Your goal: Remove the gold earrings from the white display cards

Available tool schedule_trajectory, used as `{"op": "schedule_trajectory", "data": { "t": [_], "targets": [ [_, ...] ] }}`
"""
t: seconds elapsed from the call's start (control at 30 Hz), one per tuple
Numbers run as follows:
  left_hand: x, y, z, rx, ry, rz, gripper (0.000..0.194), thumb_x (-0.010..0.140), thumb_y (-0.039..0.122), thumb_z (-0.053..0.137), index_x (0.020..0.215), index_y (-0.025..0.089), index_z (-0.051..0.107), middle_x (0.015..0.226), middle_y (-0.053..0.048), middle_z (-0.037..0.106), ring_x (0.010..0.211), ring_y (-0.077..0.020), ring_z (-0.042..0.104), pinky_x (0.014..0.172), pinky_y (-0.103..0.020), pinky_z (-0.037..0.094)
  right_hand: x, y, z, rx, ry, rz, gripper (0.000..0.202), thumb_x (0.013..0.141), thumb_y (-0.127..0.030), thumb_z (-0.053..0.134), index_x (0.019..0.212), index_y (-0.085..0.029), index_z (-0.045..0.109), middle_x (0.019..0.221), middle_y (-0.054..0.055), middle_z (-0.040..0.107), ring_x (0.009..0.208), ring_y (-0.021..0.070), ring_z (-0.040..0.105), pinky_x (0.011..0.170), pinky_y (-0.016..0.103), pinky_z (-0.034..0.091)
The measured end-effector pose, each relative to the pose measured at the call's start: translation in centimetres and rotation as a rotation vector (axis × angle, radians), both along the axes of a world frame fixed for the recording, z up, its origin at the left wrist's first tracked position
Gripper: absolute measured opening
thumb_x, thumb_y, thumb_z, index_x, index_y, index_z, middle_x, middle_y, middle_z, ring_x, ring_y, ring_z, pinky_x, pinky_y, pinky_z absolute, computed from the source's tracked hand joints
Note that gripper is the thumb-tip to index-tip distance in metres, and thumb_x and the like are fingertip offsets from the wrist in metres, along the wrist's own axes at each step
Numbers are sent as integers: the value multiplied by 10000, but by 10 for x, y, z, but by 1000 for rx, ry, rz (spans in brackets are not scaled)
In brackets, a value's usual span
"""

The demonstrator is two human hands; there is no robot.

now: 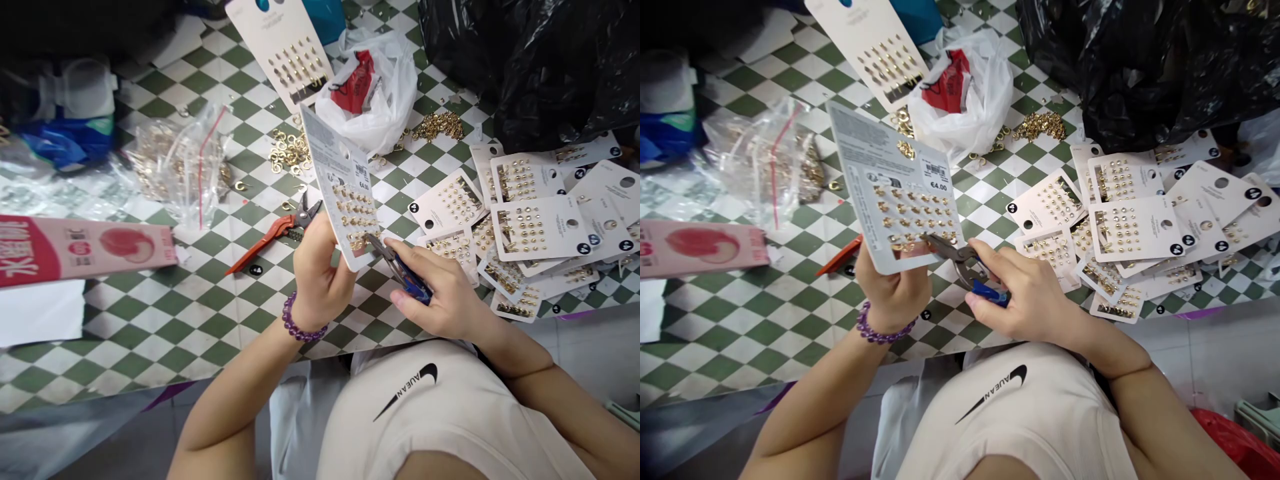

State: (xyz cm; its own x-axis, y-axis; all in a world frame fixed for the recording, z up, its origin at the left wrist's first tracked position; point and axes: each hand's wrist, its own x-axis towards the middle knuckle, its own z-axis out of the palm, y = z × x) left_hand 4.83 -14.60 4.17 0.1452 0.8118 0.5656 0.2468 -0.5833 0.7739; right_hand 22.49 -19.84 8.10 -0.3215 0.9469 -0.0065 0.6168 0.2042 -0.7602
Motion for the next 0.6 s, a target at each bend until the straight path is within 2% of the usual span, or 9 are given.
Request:
{"op": "schedule_trajectory", "data": {
  "t": [0.1,0.23,0.6],
  "targets": [
    [0,1,2,27,7,21,180,921,234,486,1067,237,591,965,-22,658,888,-164,638,788,-288,525,1,0,-1,-20,68,-12,536,842,-344,499,1330,-123,498,798,16,543,690,103,510,640,226,446],
    [-1,2,2,53,22,53,159,921,242,489,1039,245,596,917,-9,658,831,-149,637,745,-271,531,2,0,-2,-51,95,-9,556,837,-339,514,1351,-130,480,847,29,559,713,110,513,664,232,461],
    [-1,-1,-5,10,-11,27,170,898,185,519,1040,261,572,982,17,675,885,-139,649,797,-277,531,3,0,-4,-68,142,-4,564,849,-362,509,1365,-139,465,864,40,578,762,135,545,692,260,486]
  ]
}}
